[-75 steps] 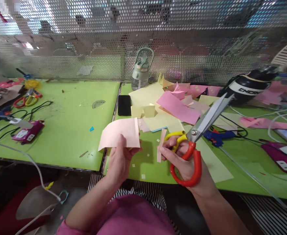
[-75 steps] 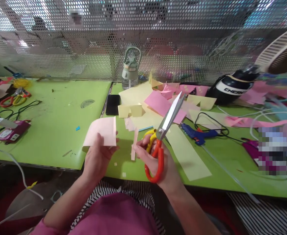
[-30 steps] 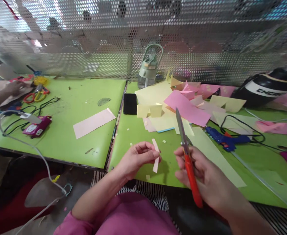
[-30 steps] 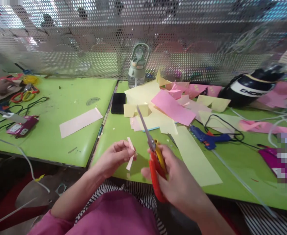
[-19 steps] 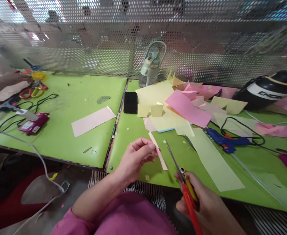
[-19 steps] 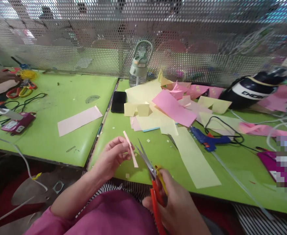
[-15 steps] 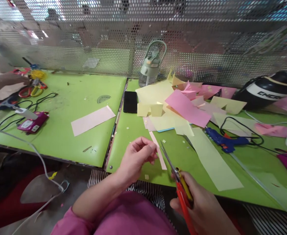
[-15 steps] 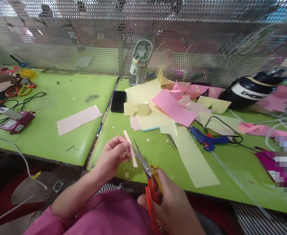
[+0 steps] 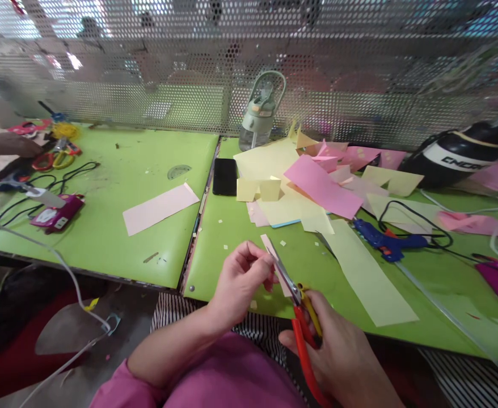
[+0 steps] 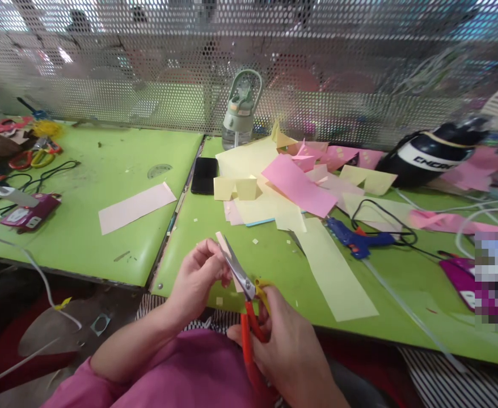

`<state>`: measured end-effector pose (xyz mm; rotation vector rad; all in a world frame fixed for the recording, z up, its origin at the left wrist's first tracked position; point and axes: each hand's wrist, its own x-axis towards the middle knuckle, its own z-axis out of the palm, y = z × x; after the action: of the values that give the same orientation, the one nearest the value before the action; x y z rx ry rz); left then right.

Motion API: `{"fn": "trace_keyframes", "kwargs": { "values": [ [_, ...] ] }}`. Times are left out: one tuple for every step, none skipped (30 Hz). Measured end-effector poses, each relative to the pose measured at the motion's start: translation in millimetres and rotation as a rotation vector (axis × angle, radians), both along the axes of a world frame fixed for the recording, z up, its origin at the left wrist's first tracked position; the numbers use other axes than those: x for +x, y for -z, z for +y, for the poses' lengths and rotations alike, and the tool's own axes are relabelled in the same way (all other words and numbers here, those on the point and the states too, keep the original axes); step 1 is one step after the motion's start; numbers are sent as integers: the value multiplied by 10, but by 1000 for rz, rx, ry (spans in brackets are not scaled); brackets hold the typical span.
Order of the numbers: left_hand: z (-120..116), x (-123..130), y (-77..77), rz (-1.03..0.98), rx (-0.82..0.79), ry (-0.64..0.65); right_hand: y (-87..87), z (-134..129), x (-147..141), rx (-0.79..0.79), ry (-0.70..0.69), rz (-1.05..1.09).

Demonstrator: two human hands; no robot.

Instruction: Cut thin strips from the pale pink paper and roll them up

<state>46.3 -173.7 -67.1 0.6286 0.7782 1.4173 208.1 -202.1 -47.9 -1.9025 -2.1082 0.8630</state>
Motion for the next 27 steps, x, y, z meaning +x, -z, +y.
{"fn": "trace_keyframes", "kwargs": {
  "values": [
    [-5, 4, 6, -7, 5, -1, 12, 0, 2, 12, -2, -7],
    [-9, 7, 12, -17, 9, -2, 23, 0, 5, 21, -8, -10],
    [-12, 10, 18, -26, 12, -4, 32, 0, 10, 26, -16, -10],
    [-14, 12, 24, -33, 14, -2, 40, 0, 16, 30, -26, -8],
    [-16, 14, 30, -39, 17, 1, 46, 0, 24, 32, -34, -5],
    [-16, 16, 36, -44, 19, 5, 51, 1, 31, 36, -39, -1],
    [-17, 18, 41, -47, 20, 8, 55, 2, 38, 39, -43, 3],
    [-16, 20, 44, -50, 20, 10, 57, 3, 42, 38, -45, 7],
    [-16, 21, 47, -53, 20, 11, 59, 5, 44, 35, -47, 10],
    [-16, 22, 49, -56, 21, 11, 59, 7, 43, 30, -46, 9],
    [-15, 22, 50, -59, 22, 10, 57, 10, 40, 26, -45, 8],
    [-15, 23, 50, -61, 21, 10, 55, 12, 36, 22, -44, 8],
    [-14, 23, 50, -63, 20, 10, 53, 14, 30, 19, -40, 8],
    [-13, 23, 49, -63, 18, 9, 50, 15, 24, 13, -35, 9],
    [-11, 22, 48, -63, 13, 7, 46, 15, 18, 9, -29, 10],
    [-10, 22, 47, -61, 8, 4, 43, 14, 12, 6, -22, 12],
    [-9, 22, 46, -58, 5, 4, 41, 12, 7, 4, -17, 15],
    [-8, 21, 45, -56, 3, 3, 39, 10, 3, 6, -10, 17],
    [-7, 20, 45, -53, 2, 4, 39, 9, 1, 14, -2, 20],
    [-7, 19, 44, -52, 3, 6, 41, 9, 1, 24, 6, 22],
    [-6, 17, 44, -51, 3, 9, 45, 11, 5, 26, 10, 23],
    [-6, 15, 44, -52, 2, 9, 52, 15, 11, 22, 13, 20],
    [-6, 13, 44, -52, 1, 10, 60, 21, 21, 15, 15, 13],
    [-6, 11, 44, -52, 0, 10, 70, 28, 32, 3, 13, 6],
    [-6, 10, 44, -53, -1, 10, 81, 34, 44, -8, 9, 1],
    [-6, 9, 43, -54, -2, 10, 92, 38, 55, -13, 7, 0],
    [-5, 10, 43, -55, -3, 11, 101, 37, 64, -7, 7, 7]
  ]
}}
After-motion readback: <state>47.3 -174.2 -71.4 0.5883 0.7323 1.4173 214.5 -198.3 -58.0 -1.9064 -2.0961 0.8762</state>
